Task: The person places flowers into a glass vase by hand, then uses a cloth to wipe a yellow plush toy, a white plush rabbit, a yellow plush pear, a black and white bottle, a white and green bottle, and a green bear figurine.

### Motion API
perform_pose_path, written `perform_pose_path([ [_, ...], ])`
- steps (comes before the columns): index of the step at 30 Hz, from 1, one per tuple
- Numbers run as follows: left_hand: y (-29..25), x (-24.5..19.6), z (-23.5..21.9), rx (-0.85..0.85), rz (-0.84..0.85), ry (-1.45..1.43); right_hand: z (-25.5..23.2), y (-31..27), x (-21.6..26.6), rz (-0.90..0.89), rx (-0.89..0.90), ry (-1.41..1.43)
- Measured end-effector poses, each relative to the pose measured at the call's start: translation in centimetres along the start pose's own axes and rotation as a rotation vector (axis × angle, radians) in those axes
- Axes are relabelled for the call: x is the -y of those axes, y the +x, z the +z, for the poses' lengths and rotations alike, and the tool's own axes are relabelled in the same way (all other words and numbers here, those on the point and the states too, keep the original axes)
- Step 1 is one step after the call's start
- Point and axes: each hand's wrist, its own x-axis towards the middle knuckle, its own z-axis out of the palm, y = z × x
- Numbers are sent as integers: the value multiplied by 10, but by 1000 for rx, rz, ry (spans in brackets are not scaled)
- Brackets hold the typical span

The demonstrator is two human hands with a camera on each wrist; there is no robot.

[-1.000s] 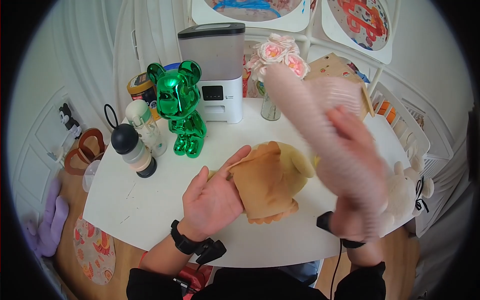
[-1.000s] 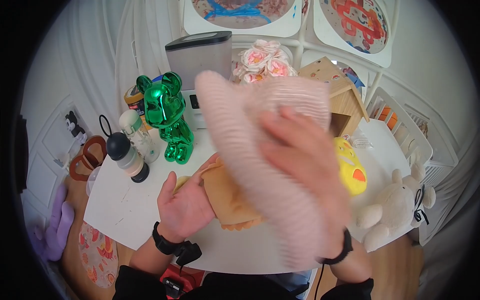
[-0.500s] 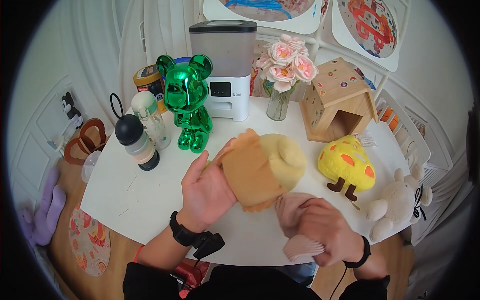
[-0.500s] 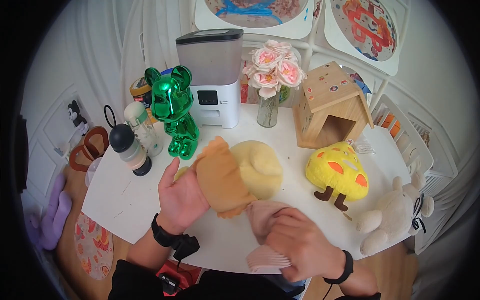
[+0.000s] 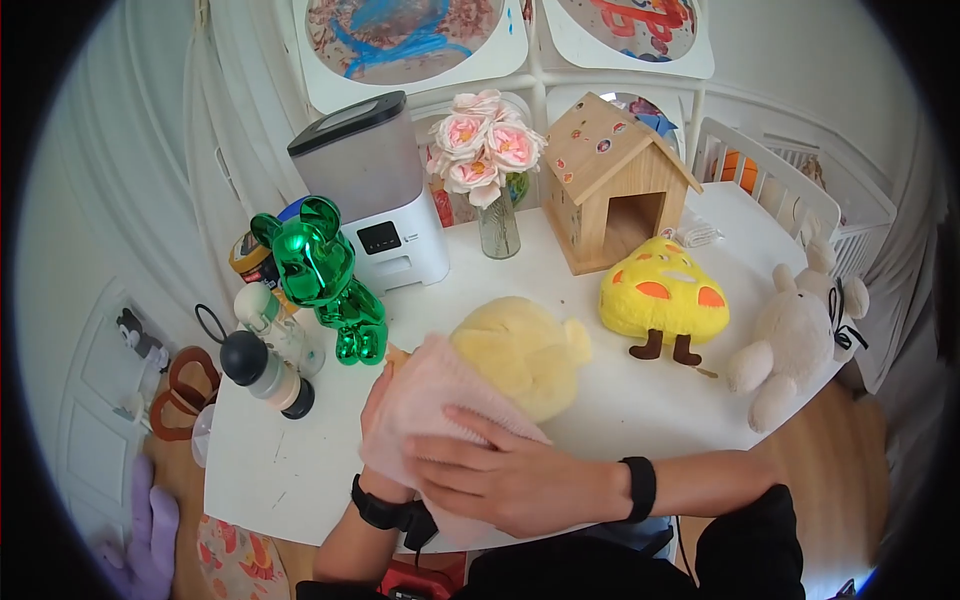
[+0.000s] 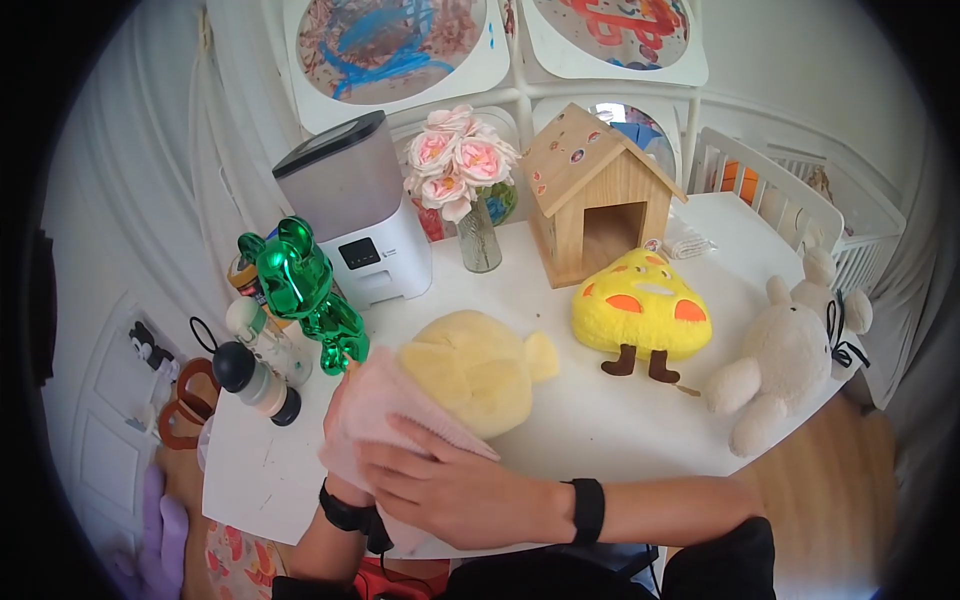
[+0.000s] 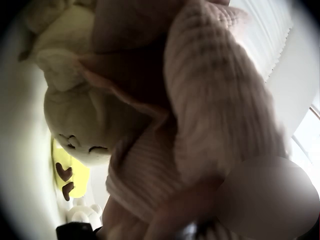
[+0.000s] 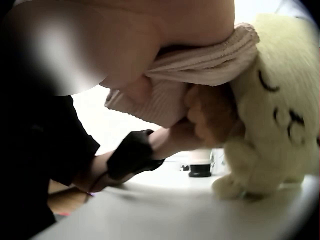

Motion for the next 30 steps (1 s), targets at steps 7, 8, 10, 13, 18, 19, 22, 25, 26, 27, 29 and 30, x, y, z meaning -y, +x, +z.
perform_pose_path([
  [7, 12, -2, 2, -47, 23, -323, -70, -48, 1, 132, -20, 378],
  [8, 12, -1, 3, 12, 20, -333, -83, -51, -2, 130, -132, 346],
  [10, 11, 3, 5, -22, -8, -312, -117, -50, 6, 247, -382, 319],
  [13, 12, 8, 19, -61, -66, -254, -122, -30, -11, 161, -777, -15],
  [18, 10, 14, 20, 63, -82, -242, -79, 5, -23, 444, -223, -209],
  [19, 13, 17, 4, -4, -63, -239, -65, 0, -26, 445, -227, -215],
  [22, 17, 10, -7, -95, -24, -255, -45, -6, -30, 466, -112, -56],
  [25, 19, 6, -18, -132, -16, -267, -53, -18, -19, 375, 19, 13],
  [26, 21, 5, -22, -131, -13, -261, -55, -25, -17, 344, 35, 41],
  [27, 21, 4, -24, -39, -32, -392, -56, -33, -15, 310, 50, 67],
  [29, 22, 5, -33, -46, -27, -428, -62, -55, -15, 300, 19, 71],
  [30, 21, 6, -35, -49, -31, -461, -66, -68, -14, 299, -17, 69],
])
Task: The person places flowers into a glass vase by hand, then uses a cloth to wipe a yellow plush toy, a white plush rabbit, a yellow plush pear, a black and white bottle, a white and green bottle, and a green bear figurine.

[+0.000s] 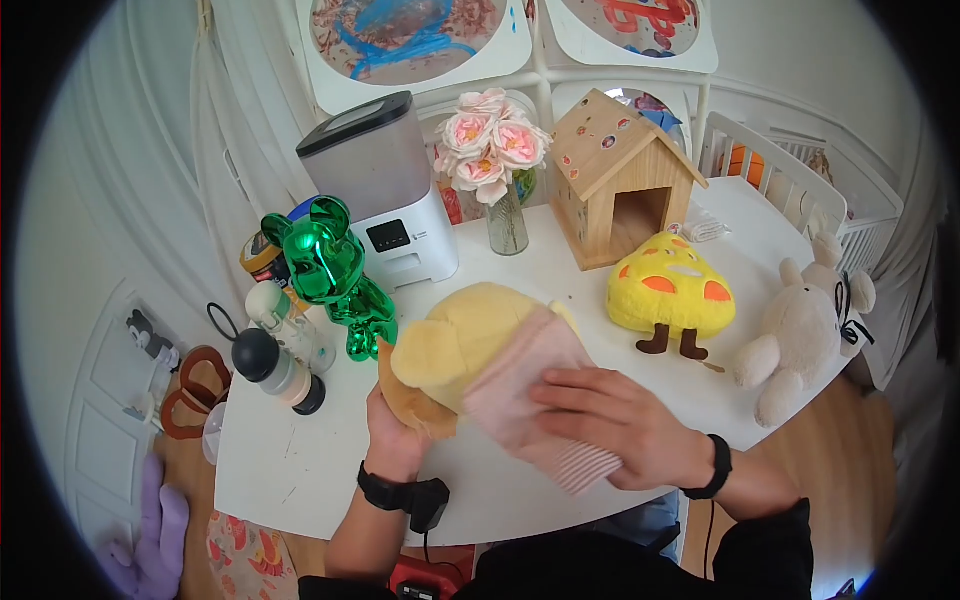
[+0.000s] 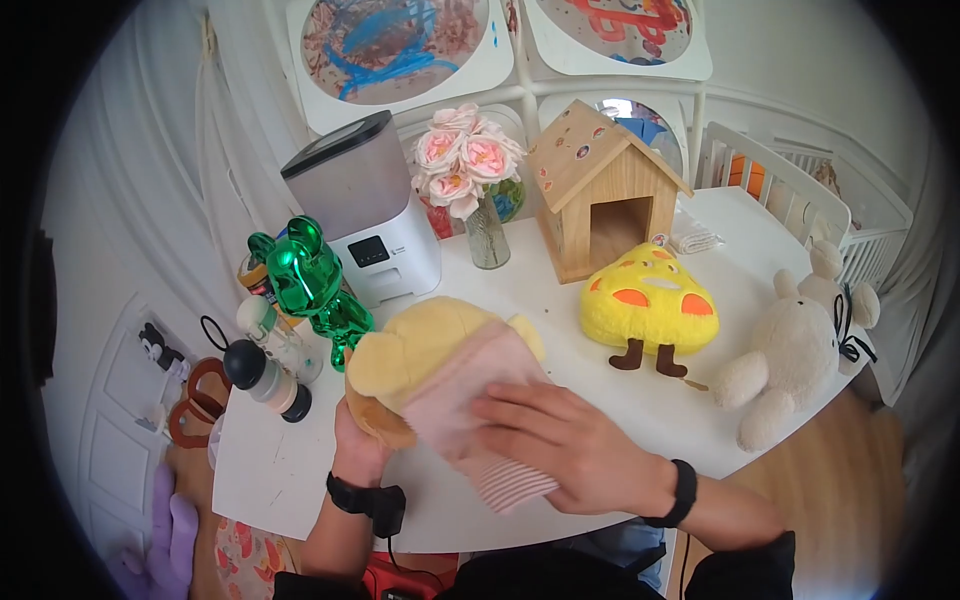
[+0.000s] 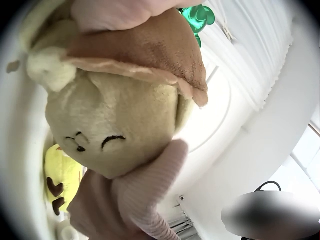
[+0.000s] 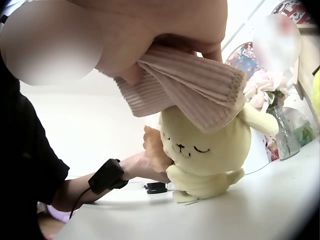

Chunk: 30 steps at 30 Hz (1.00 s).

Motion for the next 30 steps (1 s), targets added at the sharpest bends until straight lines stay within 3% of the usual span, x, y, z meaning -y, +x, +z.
perform_pose_path([
  [1, -3, 2, 10, 0, 4, -4, -5, -14, 0, 104, -75, 73],
  [3, -7, 8, 38, 402, -155, 54, -12, -33, 1, 210, -154, 138],
  [4, -5, 9, 33, 406, -160, 54, -15, -40, 2, 447, -343, 328],
  [5, -2, 11, 22, 261, -6, 244, -16, -43, 3, 683, -537, 519],
  [6, -1, 13, 15, 114, 148, 431, -17, -39, 4, 683, -545, 513],
  [7, -4, 16, 13, 122, 143, 433, -19, -29, 4, 819, -623, 641],
  [8, -6, 19, 12, 121, 2, 235, -19, -23, 4, 953, -701, 772],
  [9, -7, 22, 12, 118, -138, 39, -7, -27, -10, 834, -662, 808],
  [10, -7, 28, 17, 126, -143, 46, 0, -25, -13, 828, -672, 806],
  [12, -12, 41, 32, -279, -187, 466, 12, -11, -12, 670, -636, 813],
  [14, -14, 35, 37, -226, -184, 535, 5, -1, -7, 648, -631, 795],
  [16, -11, 29, 37, -187, 52, 621, 0, 6, -1, 640, -569, 756],
  [17, -13, 27, 43, -184, 48, 626, 4, 6, -2, 641, -576, 755],
  [19, -27, 23, 69, 37, 772, 1481, 13, 8, -5, 588, -516, 497],
  [20, -34, 20, 86, 42, 768, 1486, 14, 11, -3, 590, -522, 498],
  [22, -48, 13, 121, 489, 614, 2139, 13, 18, 3, 560, -419, 410],
  [23, -51, 18, 133, 480, 616, 2143, 16, 21, 5, 517, -402, 417],
  [25, -52, 32, 151, 520, 234, 2371, 19, 27, 15, 500, -346, 429],
  [28, -44, 27, 157, 494, 116, 2326, 18, 29, 16, 428, -319, 390],
  [30, -34, 18, 150, 493, 95, 2243, 7, 27, 12, 496, -458, 502],
])
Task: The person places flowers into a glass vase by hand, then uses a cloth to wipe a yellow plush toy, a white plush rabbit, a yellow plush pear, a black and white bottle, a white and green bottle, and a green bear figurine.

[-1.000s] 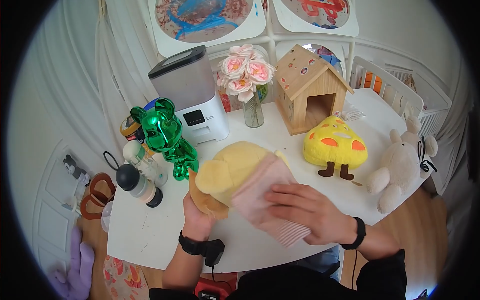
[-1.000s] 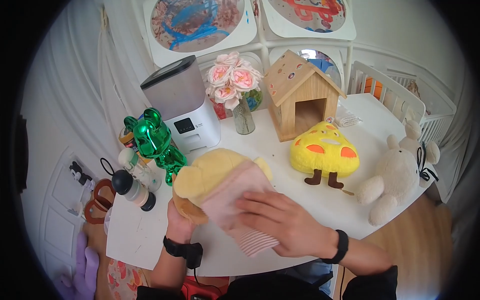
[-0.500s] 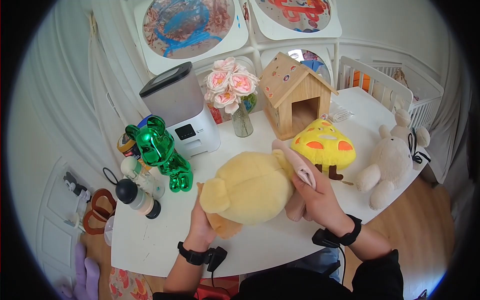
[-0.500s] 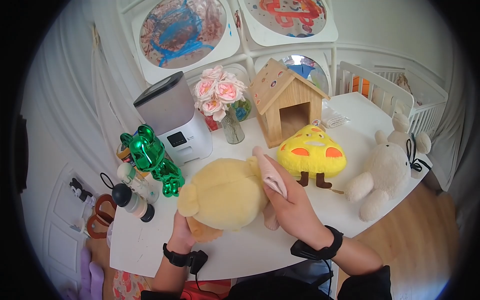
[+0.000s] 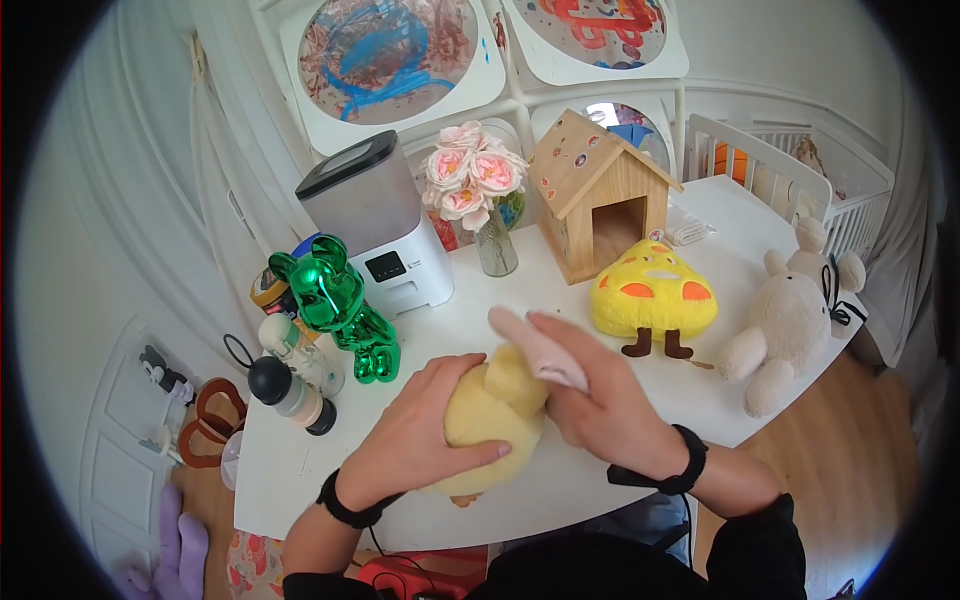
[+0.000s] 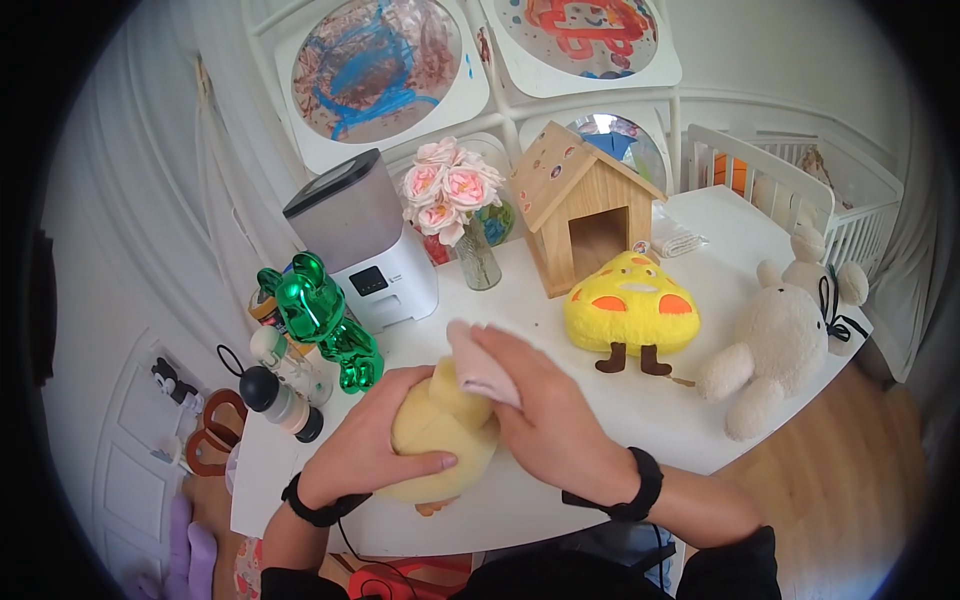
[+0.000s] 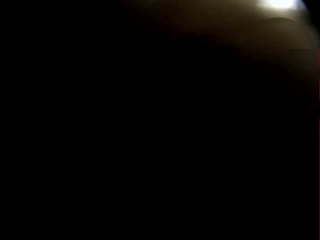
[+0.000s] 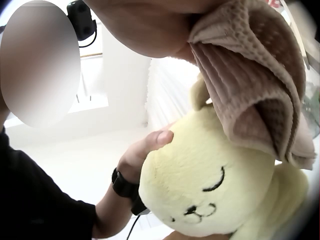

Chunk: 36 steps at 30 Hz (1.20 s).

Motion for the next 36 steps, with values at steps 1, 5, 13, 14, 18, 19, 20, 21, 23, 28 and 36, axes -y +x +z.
perform_pose_path([
  [1, 2, 8, -1, 5, 0, -91, -6, 3, 9, -123, -74, -67],
  [5, 14, 38, -5, 74, 36, -313, -6, 7, 42, -625, 10, -557],
  [13, 21, 47, -13, -177, -67, 7, 9, 20, -35, -219, 235, -311],
  [14, 21, 53, -15, -104, -28, 84, 7, 20, -38, -214, 238, -308],
  [18, 17, 52, -11, -33, -37, 110, -5, 26, -31, 261, 355, -148],
  [19, 18, 52, -11, -28, -39, 109, -8, 28, -27, 411, 439, -208],
  [20, 20, 52, -14, -21, -35, 79, -9, 28, -28, 414, 439, -205],
  [21, 22, 54, -18, -14, -32, 49, -10, 28, -29, 265, 275, -134],
  [23, 26, 61, -25, 40, -77, -94, -8, 31, -29, 42, 32, 35],
  [28, 40, 71, -38, 259, -79, -354, 18, 39, -13, -466, 212, -391],
  [36, 48, 117, -40, 291, -196, -388, 13, -5, -62, -424, 634, -500],
])
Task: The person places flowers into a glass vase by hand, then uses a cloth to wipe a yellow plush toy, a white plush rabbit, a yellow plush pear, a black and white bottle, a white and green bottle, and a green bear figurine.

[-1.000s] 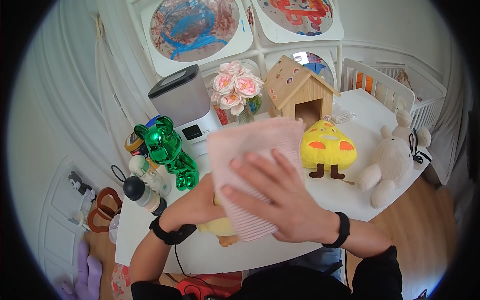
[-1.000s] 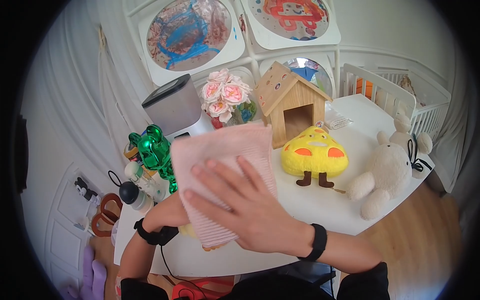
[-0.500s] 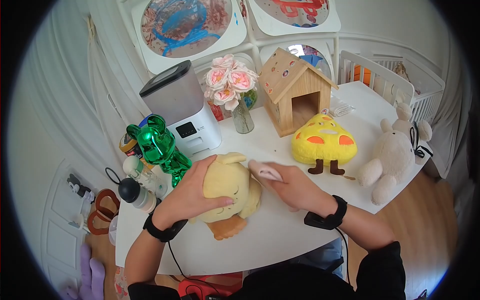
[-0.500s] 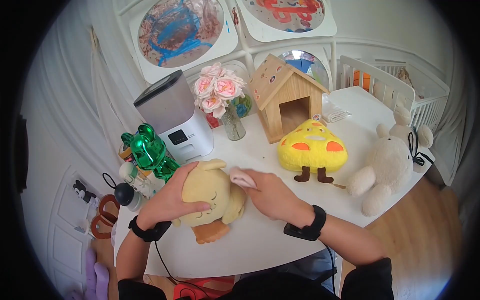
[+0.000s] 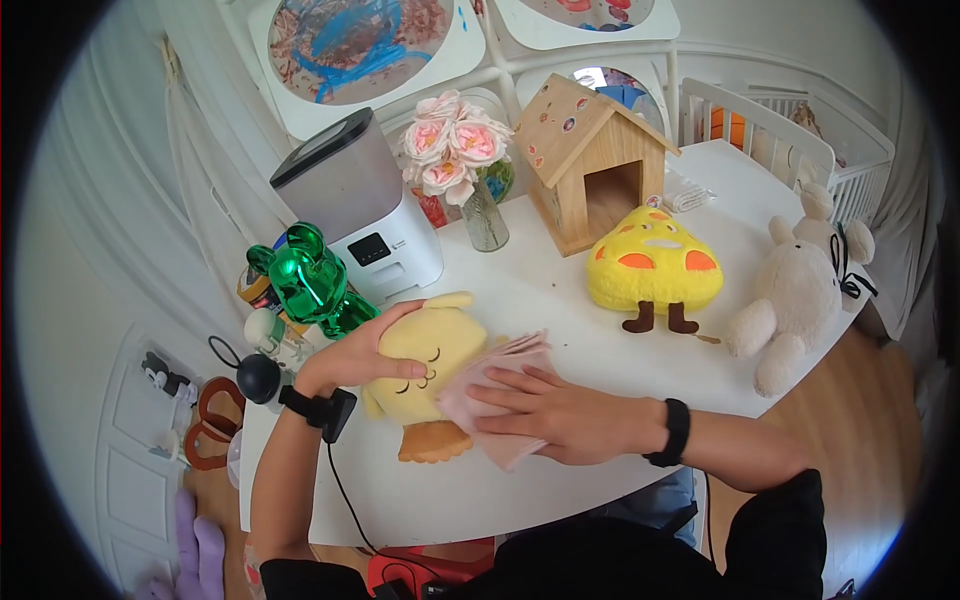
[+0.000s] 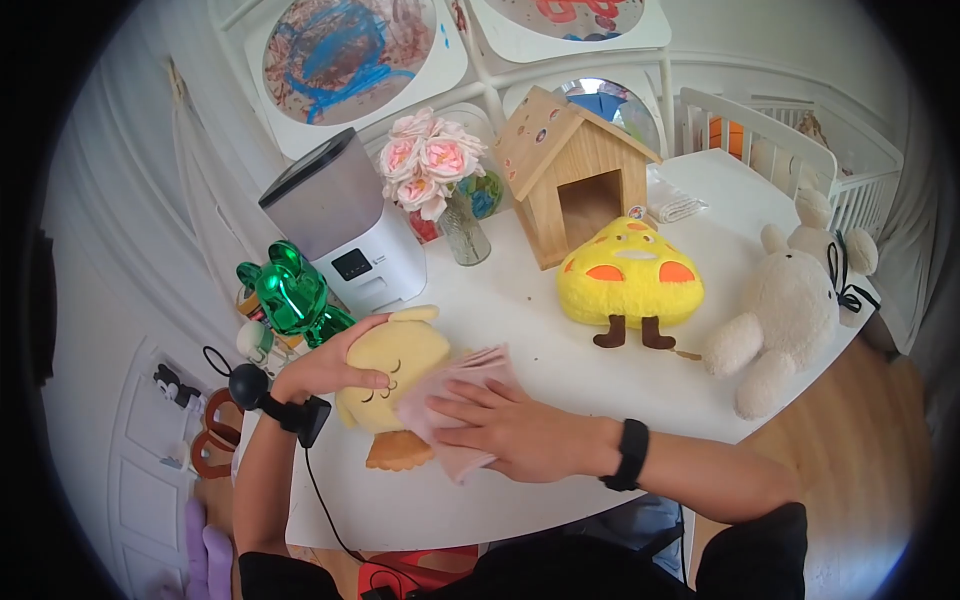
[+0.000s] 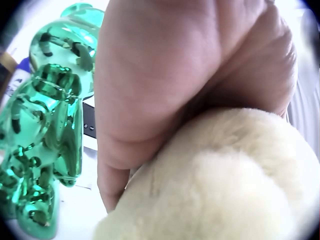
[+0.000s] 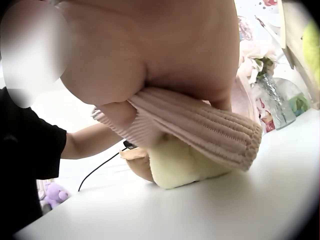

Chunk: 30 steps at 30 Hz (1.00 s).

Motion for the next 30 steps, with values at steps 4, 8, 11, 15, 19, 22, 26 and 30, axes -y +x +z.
perform_pose_path([
  [4, 6, 8, -1, -22, -17, -1, -47, -16, 17, 247, 75, 355],
  [8, 15, -1, 1, 24, 11, -12, -70, 1, 27, 326, -402, 461],
  [11, 17, -6, 0, 70, -8, -47, -50, 30, 19, 49, -395, 42],
  [15, 15, 9, -3, 25, 155, 116, 1, 21, 18, 75, -1, -126],
  [19, 4, 9, 0, -45, 57, 65, 1, -15, 19, 19, 105, -55],
  [22, 0, 9, 2, -84, 71, -2, -12, -49, 21, 92, 146, 44],
  [26, -14, -4, 2, -230, 123, -28, -30, -88, 17, 280, 171, -48],
  [30, -32, -22, -4, -357, 239, -106, -46, -101, 24, 396, 278, -111],
])
